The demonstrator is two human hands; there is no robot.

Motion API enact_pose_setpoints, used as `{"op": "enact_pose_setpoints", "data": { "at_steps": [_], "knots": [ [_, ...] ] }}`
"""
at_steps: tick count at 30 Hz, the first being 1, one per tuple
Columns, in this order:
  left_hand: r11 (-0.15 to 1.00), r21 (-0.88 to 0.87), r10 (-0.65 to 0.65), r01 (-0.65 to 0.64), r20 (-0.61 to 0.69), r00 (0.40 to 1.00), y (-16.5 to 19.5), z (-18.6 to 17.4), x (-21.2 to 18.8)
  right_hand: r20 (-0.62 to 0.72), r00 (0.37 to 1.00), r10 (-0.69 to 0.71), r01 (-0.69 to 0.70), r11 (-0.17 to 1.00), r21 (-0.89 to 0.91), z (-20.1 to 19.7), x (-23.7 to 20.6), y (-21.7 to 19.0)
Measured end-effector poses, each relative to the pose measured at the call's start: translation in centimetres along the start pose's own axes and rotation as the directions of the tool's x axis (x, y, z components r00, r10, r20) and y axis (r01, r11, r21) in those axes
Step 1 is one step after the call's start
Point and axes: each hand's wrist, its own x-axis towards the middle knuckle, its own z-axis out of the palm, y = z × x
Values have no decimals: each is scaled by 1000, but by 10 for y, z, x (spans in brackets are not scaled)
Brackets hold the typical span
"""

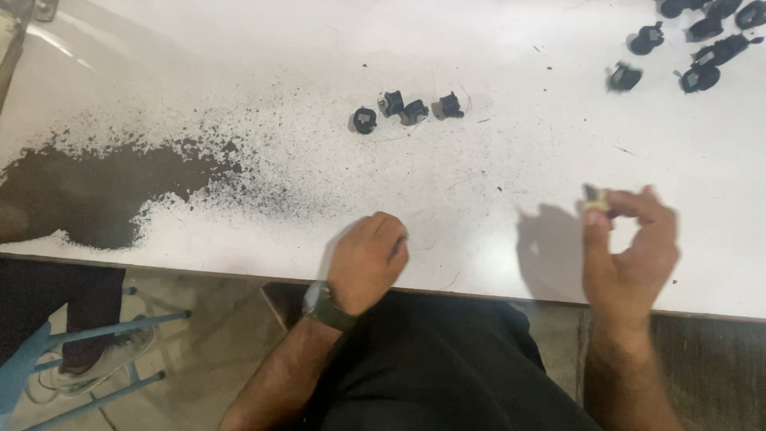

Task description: The person sits at a white workbench and assembles small black plastic wheel-like components, fitting parts together by hand and using a small hand tool to work on each unit. Finished assemblies are set aside on the table as the person picks up the next unfinished part and repeats the process.

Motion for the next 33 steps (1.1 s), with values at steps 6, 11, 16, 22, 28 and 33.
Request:
{"op": "enact_pose_setpoints", "data": {
  "at_steps": [6,11,16,22,28,33],
  "knots": [
    [846,515,-177,137,29,984,-33,-51,18,402,907,-123,-10,950,312,41,-29,-75],
    [971,236,7,-45,160,987,-19,-35,66,531,771,-351,-78,776,626,54,-34,-104],
    [793,451,443,-411,37,896,-17,17,156,448,877,-175,-206,705,679,55,-46,-93],
    [786,468,350,-403,200,915,-16,31,210,297,955,-17,-153,829,538,37,-46,-83],
    [993,69,66,-91,306,950,15,32,125,207,976,72,-95,990,102,24,-29,-69],
    [993,-72,95,-92,43,995,39,34,46,354,934,41,-24,998,-50,32,-23,-79]
  ]
}}
